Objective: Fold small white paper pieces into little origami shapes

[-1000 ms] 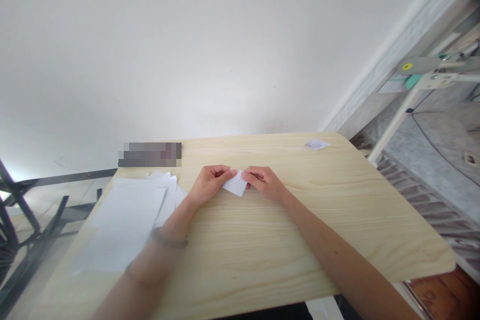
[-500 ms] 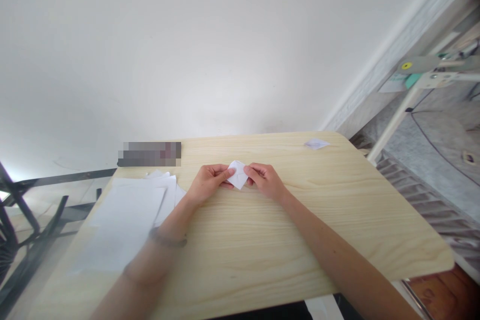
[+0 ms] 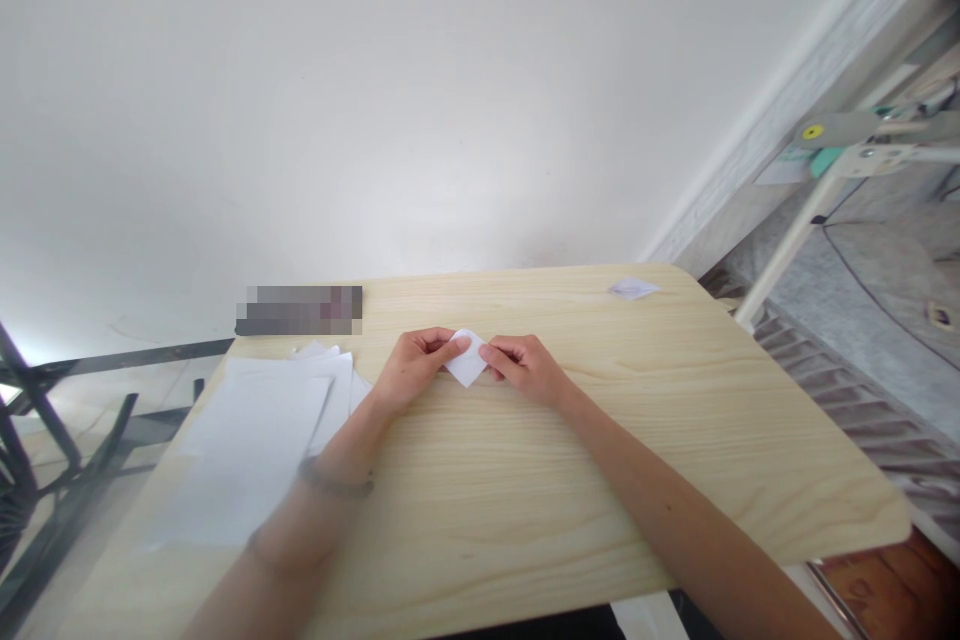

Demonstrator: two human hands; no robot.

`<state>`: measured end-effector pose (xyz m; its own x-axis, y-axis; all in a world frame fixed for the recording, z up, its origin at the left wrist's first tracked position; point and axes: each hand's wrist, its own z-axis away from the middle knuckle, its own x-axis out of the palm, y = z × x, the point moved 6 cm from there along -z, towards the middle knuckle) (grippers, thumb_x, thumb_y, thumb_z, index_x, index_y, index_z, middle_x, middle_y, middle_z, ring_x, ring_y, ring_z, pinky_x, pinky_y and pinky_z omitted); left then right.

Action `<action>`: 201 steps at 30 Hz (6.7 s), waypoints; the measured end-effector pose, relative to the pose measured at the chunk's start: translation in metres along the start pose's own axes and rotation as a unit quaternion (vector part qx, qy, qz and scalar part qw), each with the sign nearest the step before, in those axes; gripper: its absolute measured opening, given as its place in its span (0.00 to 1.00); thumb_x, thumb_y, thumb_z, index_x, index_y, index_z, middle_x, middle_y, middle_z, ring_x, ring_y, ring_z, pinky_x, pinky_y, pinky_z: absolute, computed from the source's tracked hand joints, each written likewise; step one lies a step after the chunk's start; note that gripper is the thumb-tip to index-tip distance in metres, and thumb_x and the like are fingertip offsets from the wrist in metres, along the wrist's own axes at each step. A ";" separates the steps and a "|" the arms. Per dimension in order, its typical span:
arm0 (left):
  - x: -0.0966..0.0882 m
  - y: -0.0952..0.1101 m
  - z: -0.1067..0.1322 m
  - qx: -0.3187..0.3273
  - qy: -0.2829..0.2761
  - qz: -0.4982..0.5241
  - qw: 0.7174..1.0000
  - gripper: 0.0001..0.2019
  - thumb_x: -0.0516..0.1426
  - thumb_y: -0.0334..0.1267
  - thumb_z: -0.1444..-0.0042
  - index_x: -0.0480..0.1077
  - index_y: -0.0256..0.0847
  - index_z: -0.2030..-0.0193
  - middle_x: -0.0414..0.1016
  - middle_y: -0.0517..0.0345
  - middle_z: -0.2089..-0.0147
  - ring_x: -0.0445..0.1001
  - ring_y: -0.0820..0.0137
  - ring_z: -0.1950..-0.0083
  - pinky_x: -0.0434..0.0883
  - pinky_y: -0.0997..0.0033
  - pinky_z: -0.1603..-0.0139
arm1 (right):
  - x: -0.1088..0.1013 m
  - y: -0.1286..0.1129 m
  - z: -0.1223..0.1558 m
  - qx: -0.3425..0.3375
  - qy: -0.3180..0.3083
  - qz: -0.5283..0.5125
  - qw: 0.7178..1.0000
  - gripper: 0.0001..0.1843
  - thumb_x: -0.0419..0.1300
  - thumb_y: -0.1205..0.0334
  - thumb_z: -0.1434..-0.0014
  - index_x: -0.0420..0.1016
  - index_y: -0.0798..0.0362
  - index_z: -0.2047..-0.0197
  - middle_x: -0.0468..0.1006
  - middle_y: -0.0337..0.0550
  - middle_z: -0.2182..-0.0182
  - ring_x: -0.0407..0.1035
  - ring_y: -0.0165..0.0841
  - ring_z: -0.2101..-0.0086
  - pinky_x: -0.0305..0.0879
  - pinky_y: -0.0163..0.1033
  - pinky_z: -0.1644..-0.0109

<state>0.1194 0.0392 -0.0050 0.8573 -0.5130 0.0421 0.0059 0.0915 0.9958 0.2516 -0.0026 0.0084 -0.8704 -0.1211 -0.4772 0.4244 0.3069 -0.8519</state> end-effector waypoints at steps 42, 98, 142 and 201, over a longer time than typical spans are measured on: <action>0.000 -0.004 -0.001 -0.018 0.018 0.048 0.999 0.13 0.57 0.46 0.52 0.69 0.35 0.71 0.70 0.59 0.72 0.68 0.72 0.69 0.69 0.72 0.68 | 0.004 0.005 0.000 0.037 -0.023 -0.019 0.999 0.18 0.48 0.53 0.42 0.65 0.56 0.78 0.66 0.36 0.82 0.57 0.24 0.80 0.53 0.30 0.75; -0.004 0.013 0.003 0.195 -0.007 -0.442 0.875 0.10 0.52 0.40 0.46 0.73 0.42 0.63 0.68 0.55 0.67 0.66 0.68 0.64 0.63 0.70 0.61 | -0.007 0.008 -0.003 -0.069 0.035 0.178 0.981 0.10 0.52 0.63 0.42 0.74 0.52 0.65 0.70 0.43 0.66 0.64 0.31 0.63 0.61 0.39 0.56; -0.007 -0.001 0.002 -0.005 0.065 0.012 0.998 0.12 0.62 0.40 0.56 0.71 0.32 0.69 0.78 0.51 0.69 0.75 0.69 0.67 0.71 0.70 0.63 | -0.009 0.015 0.000 0.061 0.176 -0.171 0.968 0.13 0.58 0.53 0.50 0.66 0.54 0.69 0.74 0.40 0.74 0.72 0.31 0.75 0.68 0.34 0.70; 0.004 0.002 0.005 0.002 -0.008 -0.068 0.998 0.17 0.55 0.48 0.51 0.72 0.35 0.65 0.76 0.54 0.70 0.75 0.65 0.66 0.72 0.70 0.66 | 0.001 0.004 -0.001 0.015 0.017 0.026 0.999 0.14 0.51 0.56 0.43 0.69 0.55 0.74 0.70 0.35 0.81 0.57 0.23 0.81 0.52 0.29 0.76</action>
<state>0.1203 0.0331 -0.0024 0.8401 -0.5343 -0.0930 0.1204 0.0165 0.9926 0.2523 -0.0005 0.0045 -0.8550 -0.0744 -0.5133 0.4755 0.2827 -0.8331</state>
